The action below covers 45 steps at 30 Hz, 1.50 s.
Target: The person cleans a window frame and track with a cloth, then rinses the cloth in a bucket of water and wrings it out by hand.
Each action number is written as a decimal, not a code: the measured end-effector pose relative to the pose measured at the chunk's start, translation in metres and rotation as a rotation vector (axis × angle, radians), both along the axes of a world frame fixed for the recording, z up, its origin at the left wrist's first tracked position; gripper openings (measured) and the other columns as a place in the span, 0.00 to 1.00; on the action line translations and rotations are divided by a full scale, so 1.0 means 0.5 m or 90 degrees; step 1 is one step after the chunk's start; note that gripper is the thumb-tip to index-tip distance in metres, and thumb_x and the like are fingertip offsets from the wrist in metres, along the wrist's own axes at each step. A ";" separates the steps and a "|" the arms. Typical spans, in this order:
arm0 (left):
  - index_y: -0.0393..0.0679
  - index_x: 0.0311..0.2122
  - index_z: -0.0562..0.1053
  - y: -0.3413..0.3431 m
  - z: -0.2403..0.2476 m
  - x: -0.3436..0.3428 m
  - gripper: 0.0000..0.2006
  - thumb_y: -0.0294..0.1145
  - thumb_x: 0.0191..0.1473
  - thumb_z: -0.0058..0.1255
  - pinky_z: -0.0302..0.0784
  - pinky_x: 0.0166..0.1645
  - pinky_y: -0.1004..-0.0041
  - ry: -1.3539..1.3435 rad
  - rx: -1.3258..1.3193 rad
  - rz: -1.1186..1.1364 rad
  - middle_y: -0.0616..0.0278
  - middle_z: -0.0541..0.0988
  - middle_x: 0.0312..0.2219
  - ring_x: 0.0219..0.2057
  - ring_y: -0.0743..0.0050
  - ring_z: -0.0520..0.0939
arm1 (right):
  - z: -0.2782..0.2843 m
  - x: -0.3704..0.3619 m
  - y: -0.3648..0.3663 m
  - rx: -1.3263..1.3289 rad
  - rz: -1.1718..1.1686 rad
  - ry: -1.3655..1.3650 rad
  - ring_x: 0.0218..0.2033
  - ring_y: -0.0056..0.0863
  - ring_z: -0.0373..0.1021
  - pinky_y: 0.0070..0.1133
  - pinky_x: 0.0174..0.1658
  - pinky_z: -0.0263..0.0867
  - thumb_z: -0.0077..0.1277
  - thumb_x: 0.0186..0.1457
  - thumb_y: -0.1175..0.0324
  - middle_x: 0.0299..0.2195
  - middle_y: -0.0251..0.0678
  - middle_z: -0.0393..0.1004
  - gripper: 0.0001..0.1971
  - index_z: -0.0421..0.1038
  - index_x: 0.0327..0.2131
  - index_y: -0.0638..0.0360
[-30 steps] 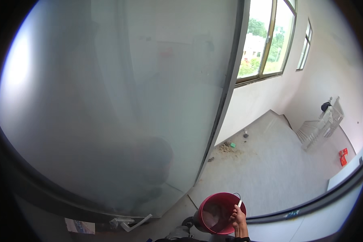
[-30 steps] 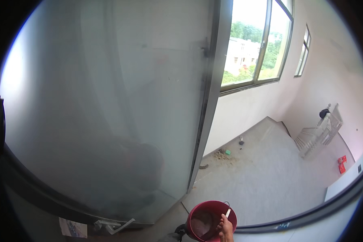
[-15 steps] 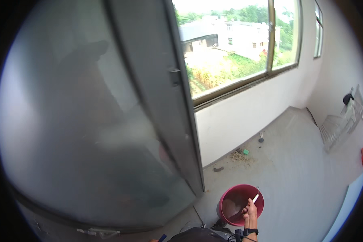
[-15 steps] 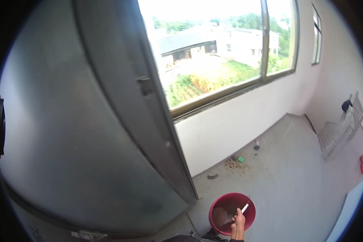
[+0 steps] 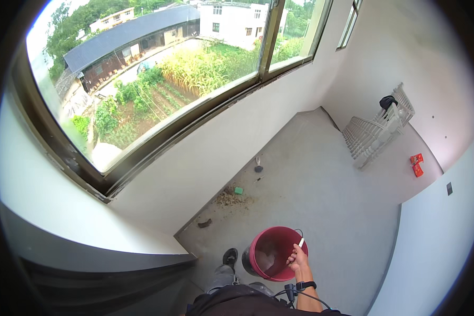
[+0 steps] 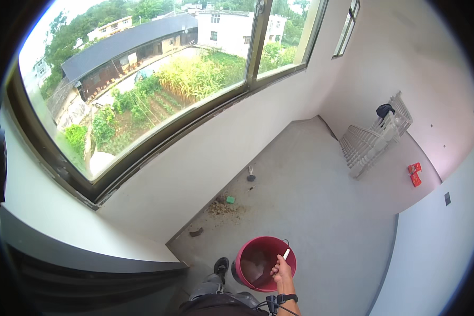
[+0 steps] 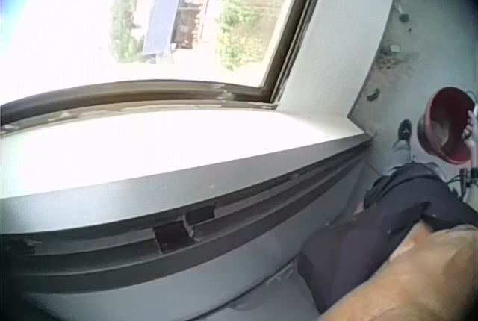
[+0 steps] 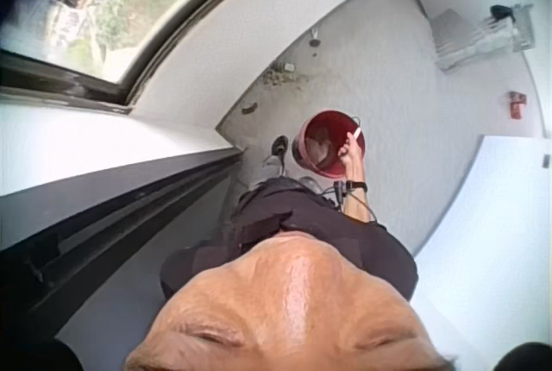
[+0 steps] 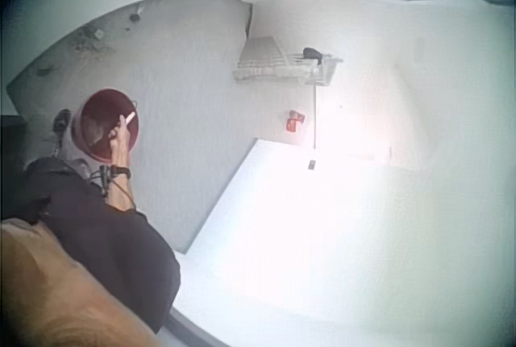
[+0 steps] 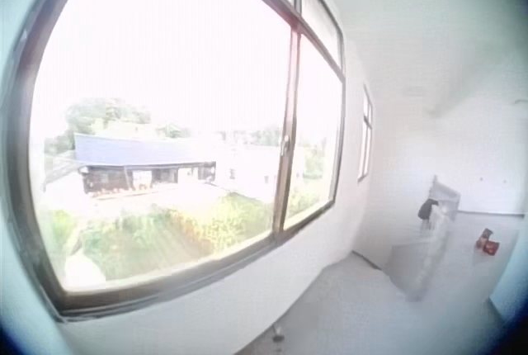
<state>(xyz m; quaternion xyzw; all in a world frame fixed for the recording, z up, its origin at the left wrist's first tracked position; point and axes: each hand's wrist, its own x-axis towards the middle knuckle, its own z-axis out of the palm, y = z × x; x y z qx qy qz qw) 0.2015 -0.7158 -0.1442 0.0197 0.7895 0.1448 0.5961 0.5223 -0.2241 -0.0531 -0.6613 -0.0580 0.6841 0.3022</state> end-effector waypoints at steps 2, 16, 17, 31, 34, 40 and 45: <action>0.32 0.34 0.79 0.086 -0.029 -0.007 0.18 0.42 0.55 0.59 0.72 0.37 0.69 -0.004 0.029 -0.017 0.62 0.82 0.28 0.32 0.80 0.76 | 0.011 0.022 0.078 0.010 -0.028 0.007 0.12 0.20 0.51 0.25 0.19 0.53 0.59 0.56 0.54 0.11 0.21 0.51 0.16 0.63 0.28 0.48; 0.39 0.32 0.77 0.541 0.082 0.058 0.11 0.37 0.58 0.55 0.76 0.27 0.70 0.041 -0.039 0.232 0.59 0.81 0.24 0.21 0.73 0.80 | -0.046 0.074 0.542 0.013 0.061 -0.033 0.15 0.17 0.52 0.22 0.25 0.53 0.60 0.55 0.51 0.13 0.19 0.53 0.17 0.64 0.25 0.45; 0.41 0.31 0.76 0.547 0.096 0.082 0.09 0.36 0.58 0.54 0.73 0.22 0.72 0.038 -0.022 0.256 0.61 0.79 0.21 0.17 0.75 0.78 | -0.056 0.071 0.576 0.015 0.080 -0.023 0.15 0.17 0.52 0.22 0.25 0.53 0.60 0.55 0.51 0.13 0.19 0.53 0.17 0.64 0.25 0.45; 0.38 0.33 0.77 0.900 0.028 0.188 0.09 0.33 0.58 0.54 0.74 0.24 0.71 -0.023 -0.097 0.234 0.62 0.78 0.19 0.17 0.73 0.78 | -0.075 0.075 1.027 -0.052 0.204 -0.055 0.19 0.20 0.53 0.24 0.30 0.55 0.60 0.55 0.52 0.14 0.20 0.52 0.16 0.64 0.26 0.46; 0.39 0.31 0.77 1.048 -0.033 0.111 0.13 0.40 0.58 0.54 0.75 0.25 0.71 0.012 -0.101 0.024 0.64 0.78 0.18 0.17 0.74 0.79 | -0.113 0.053 1.138 -0.063 0.226 -0.050 0.19 0.20 0.53 0.24 0.30 0.56 0.60 0.55 0.52 0.14 0.21 0.53 0.16 0.64 0.26 0.47; 0.38 0.35 0.77 1.534 -0.043 -0.044 0.16 0.44 0.59 0.54 0.74 0.27 0.74 0.096 0.098 -0.005 0.65 0.78 0.20 0.21 0.80 0.78 | -0.243 0.012 1.284 -0.027 0.218 -0.055 0.19 0.21 0.56 0.21 0.29 0.58 0.60 0.56 0.56 0.16 0.22 0.56 0.15 0.65 0.27 0.50; 0.38 0.42 0.77 1.758 -0.072 -0.033 0.13 0.38 0.60 0.54 0.75 0.29 0.78 0.067 0.106 0.034 0.66 0.78 0.23 0.22 0.82 0.77 | -0.366 0.009 1.369 -0.050 0.173 -0.071 0.19 0.18 0.57 0.20 0.27 0.57 0.59 0.57 0.59 0.17 0.23 0.59 0.13 0.66 0.28 0.52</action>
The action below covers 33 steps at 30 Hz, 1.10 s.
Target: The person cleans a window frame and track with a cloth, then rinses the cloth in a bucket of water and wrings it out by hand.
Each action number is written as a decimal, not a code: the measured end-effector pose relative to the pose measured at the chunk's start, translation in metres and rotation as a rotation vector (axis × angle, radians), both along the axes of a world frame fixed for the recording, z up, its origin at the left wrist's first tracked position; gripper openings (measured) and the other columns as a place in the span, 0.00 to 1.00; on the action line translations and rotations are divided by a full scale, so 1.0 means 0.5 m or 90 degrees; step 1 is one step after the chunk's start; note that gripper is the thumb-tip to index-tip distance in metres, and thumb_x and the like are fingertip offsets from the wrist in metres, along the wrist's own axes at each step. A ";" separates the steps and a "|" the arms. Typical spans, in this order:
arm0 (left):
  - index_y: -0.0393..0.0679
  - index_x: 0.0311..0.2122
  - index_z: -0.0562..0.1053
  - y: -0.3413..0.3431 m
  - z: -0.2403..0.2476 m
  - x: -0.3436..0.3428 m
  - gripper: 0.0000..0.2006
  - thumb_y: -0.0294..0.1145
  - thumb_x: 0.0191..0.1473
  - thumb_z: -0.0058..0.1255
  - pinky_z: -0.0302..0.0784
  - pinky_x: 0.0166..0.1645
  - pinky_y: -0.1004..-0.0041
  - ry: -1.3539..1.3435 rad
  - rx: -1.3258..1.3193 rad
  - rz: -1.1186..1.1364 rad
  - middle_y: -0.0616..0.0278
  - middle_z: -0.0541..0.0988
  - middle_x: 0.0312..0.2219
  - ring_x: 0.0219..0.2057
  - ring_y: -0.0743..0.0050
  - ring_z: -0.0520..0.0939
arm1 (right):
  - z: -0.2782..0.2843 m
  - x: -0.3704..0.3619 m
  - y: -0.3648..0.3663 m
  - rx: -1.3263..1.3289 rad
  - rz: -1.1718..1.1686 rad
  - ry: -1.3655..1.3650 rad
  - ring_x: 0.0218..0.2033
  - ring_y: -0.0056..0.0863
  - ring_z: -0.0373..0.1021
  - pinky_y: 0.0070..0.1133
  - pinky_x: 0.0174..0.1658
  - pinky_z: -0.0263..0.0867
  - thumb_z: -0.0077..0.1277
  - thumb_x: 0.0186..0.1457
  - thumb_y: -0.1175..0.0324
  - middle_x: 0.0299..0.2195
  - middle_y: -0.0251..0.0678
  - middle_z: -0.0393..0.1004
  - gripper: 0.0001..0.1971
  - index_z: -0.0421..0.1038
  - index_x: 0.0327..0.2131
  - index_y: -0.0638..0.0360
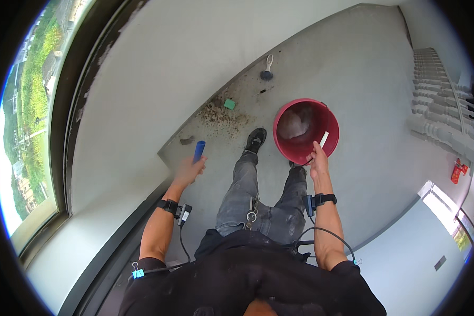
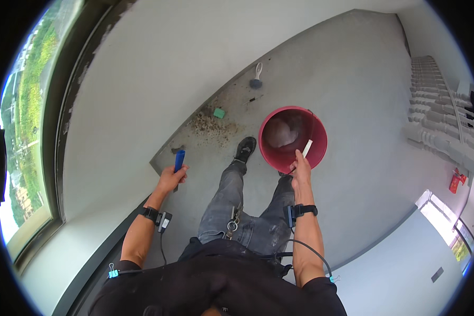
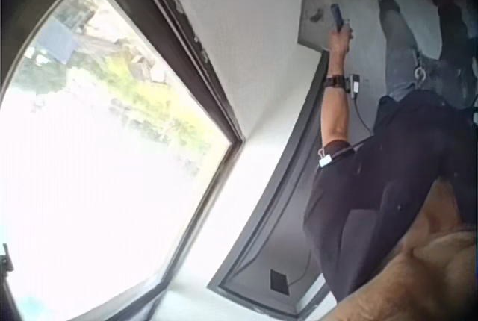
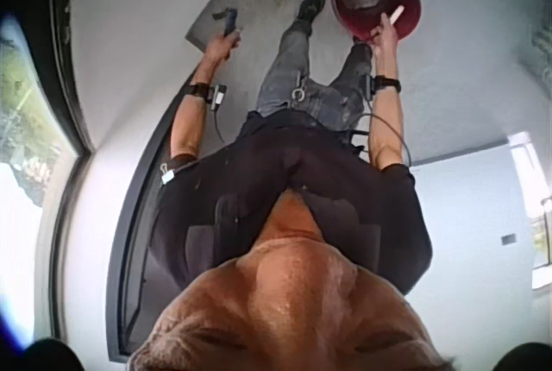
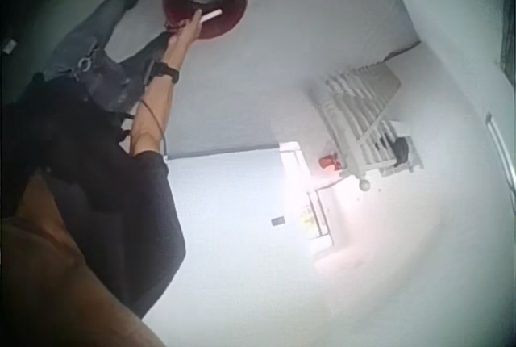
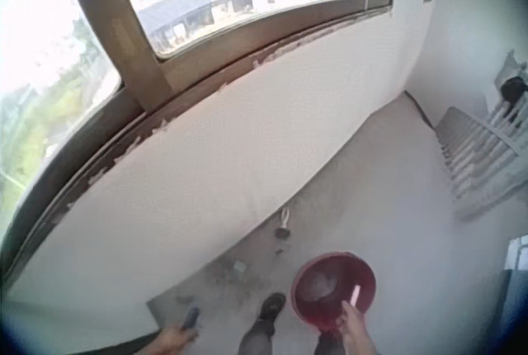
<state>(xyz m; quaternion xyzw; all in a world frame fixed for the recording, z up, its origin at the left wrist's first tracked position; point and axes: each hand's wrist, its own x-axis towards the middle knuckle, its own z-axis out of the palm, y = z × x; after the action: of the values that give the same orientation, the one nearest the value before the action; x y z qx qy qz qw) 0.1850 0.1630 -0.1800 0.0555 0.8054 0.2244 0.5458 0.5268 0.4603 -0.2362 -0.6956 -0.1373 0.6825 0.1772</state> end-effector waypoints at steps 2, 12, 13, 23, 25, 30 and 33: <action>0.38 0.43 0.77 0.030 -0.046 0.026 0.13 0.37 0.61 0.54 0.75 0.30 0.78 -0.014 0.028 0.023 0.67 0.78 0.24 0.22 0.82 0.77 | -0.061 0.007 0.043 0.018 0.003 0.024 0.20 0.17 0.57 0.19 0.28 0.58 0.59 0.58 0.59 0.18 0.22 0.59 0.13 0.66 0.28 0.51; 0.38 0.42 0.78 0.136 -0.357 0.155 0.11 0.35 0.60 0.52 0.74 0.31 0.78 0.045 -0.133 -0.049 0.66 0.77 0.22 0.22 0.82 0.77 | -0.241 0.128 0.128 -0.026 0.025 0.084 0.25 0.20 0.61 0.22 0.37 0.61 0.52 0.62 0.55 0.20 0.24 0.59 0.15 0.65 0.28 0.53; 0.38 0.41 0.78 0.151 -0.405 0.156 0.11 0.35 0.59 0.53 0.74 0.31 0.78 0.059 -0.141 -0.080 0.65 0.77 0.21 0.22 0.81 0.77 | -0.264 0.162 0.137 -0.020 0.014 0.073 0.25 0.20 0.61 0.22 0.38 0.62 0.50 0.64 0.55 0.20 0.24 0.59 0.16 0.64 0.27 0.53; 0.38 0.36 0.79 0.199 -0.782 0.117 0.12 0.37 0.57 0.52 0.75 0.28 0.75 0.063 -0.173 -0.015 0.65 0.79 0.19 0.20 0.78 0.80 | -0.460 0.313 0.151 0.117 0.032 -0.218 0.42 0.24 0.68 0.25 0.54 0.63 0.47 0.65 0.52 0.40 0.32 0.70 0.22 0.67 0.51 0.61; 0.37 0.36 0.79 0.192 -0.846 0.109 0.14 0.39 0.57 0.53 0.76 0.28 0.74 0.059 -0.175 0.014 0.63 0.80 0.20 0.20 0.77 0.80 | -0.479 0.294 0.147 0.141 0.047 -0.261 0.47 0.26 0.67 0.27 0.56 0.61 0.46 0.65 0.51 0.46 0.35 0.70 0.25 0.64 0.55 0.61; 0.37 0.40 0.79 0.121 -0.968 0.029 0.16 0.41 0.56 0.54 0.78 0.33 0.71 0.092 -0.218 -0.054 0.58 0.82 0.25 0.25 0.72 0.83 | -0.534 0.272 0.132 0.194 0.107 -0.271 0.60 0.32 0.62 0.31 0.65 0.52 0.39 0.67 0.49 0.57 0.38 0.67 0.30 0.56 0.64 0.59; 0.41 0.47 0.77 0.069 -0.977 -0.045 0.20 0.44 0.54 0.55 0.79 0.41 0.64 0.260 -0.240 -0.245 0.52 0.83 0.34 0.35 0.60 0.84 | -0.538 0.226 0.136 0.190 0.130 -0.326 0.62 0.32 0.61 0.31 0.65 0.54 0.34 0.67 0.45 0.58 0.36 0.67 0.30 0.59 0.62 0.56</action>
<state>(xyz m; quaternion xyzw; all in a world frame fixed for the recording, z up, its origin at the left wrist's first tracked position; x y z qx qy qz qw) 0.1627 0.1976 -0.6686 0.1486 0.9000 -0.0513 0.4065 0.6397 0.5285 -0.5051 -0.7940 -0.3451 0.4717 0.1674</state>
